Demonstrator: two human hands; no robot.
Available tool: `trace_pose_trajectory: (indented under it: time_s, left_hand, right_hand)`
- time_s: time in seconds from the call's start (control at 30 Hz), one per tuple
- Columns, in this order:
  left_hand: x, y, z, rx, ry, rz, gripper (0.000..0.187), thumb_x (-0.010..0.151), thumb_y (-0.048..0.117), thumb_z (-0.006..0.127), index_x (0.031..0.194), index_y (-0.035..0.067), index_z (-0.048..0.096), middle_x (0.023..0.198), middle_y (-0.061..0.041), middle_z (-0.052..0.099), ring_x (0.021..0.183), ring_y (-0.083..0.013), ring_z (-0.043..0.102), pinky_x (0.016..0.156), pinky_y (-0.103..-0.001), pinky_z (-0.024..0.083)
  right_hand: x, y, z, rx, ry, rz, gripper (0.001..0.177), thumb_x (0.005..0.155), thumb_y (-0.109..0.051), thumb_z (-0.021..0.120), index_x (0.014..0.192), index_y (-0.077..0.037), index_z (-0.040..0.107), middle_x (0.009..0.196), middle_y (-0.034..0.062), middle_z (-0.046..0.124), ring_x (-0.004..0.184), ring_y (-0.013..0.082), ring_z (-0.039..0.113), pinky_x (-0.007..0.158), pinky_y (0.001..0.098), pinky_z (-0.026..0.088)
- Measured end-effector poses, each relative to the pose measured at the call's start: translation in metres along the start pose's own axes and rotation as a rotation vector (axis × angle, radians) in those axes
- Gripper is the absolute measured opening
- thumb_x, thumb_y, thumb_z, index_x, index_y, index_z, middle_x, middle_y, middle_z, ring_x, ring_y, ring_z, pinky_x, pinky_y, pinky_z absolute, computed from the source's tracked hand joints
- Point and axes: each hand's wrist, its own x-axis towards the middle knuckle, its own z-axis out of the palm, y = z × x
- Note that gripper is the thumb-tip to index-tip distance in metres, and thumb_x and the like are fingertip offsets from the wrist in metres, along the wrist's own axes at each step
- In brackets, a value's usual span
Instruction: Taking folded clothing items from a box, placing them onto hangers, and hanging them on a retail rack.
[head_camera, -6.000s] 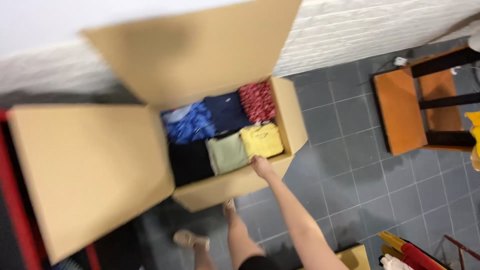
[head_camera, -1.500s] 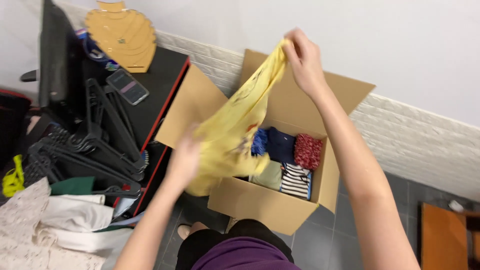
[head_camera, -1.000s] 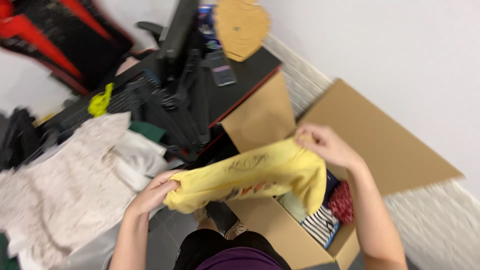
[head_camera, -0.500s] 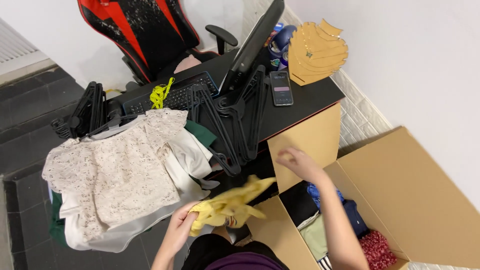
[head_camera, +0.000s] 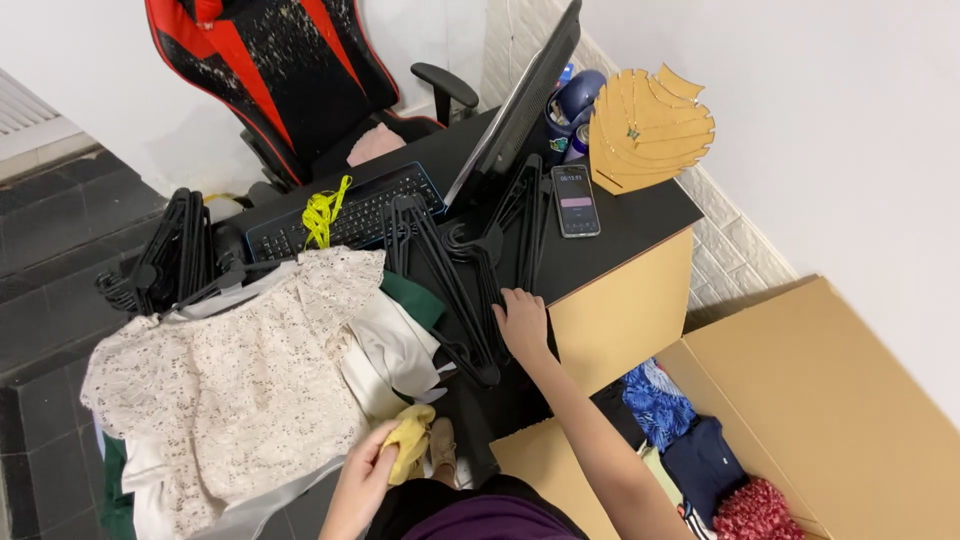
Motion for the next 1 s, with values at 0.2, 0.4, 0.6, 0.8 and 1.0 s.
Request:
trace_pose_trajectory:
  time_s: [0.2,0.4,0.6,0.8,1.0]
  left_hand:
    - [-0.001,0.019,-0.019,-0.07,-0.048,-0.023,0.045,0.099,0.019,0.051,0.141,0.019,0.067,0.139,0.001,0.075,0.126,-0.014,0.071,0.108,-0.031,0.054]
    - [-0.002,0.033,-0.034,-0.039,-0.062,-0.048,0.046,0.101,0.021,0.05,0.144,0.024,0.064,0.143,0.004,0.073,0.124,-0.0111,0.07,0.108,-0.03,0.057]
    - [0.008,0.039,-0.054,0.006,-0.044,-0.002,0.044,0.101,0.023,0.049,0.142,0.024,0.066,0.144,0.004,0.071,0.13,-0.0123,0.067,0.11,-0.036,0.055]
    - [0.002,0.066,-0.084,0.024,-0.029,0.176,0.041,0.101,0.023,0.044,0.133,0.02,0.07,0.134,-0.003,0.075,0.127,-0.0185,0.067,0.1,-0.04,0.065]
    - [-0.022,0.085,-0.105,0.074,-0.008,0.367,0.043,0.1,0.017,0.048,0.14,0.013,0.064,0.145,-0.007,0.055,0.127,-0.021,0.053,0.105,-0.042,0.046]
  right_hand:
    - [-0.002,-0.014,-0.021,0.167,0.039,0.113,0.021,0.105,-0.015,0.057,0.118,-0.002,0.067,0.099,0.0117,0.066,0.084,0.0302,0.066,0.073,0.0427,0.054]
    - [-0.015,-0.016,-0.049,0.307,0.09,0.263,0.029,0.11,-0.022,0.048,0.131,-0.003,0.056,0.116,0.0139,0.061,0.09,0.0335,0.064,0.068,0.0444,0.052]
    - [-0.042,0.008,-0.122,0.417,0.01,0.468,0.042,0.107,-0.021,0.038,0.143,-0.007,0.055,0.141,0.0156,0.061,0.132,0.0342,0.056,0.11,0.0468,0.041]
    - [-0.129,0.072,-0.206,0.524,0.18,0.31,0.031,0.107,-0.009,0.05,0.135,-0.005,0.063,0.134,0.0108,0.067,0.122,0.0223,0.062,0.11,0.0364,0.045]
    - [-0.189,0.145,-0.242,0.797,0.057,0.249,0.021,0.105,-0.006,0.064,0.124,-0.001,0.071,0.088,0.005,0.065,0.079,0.0093,0.054,0.076,0.0231,0.046]
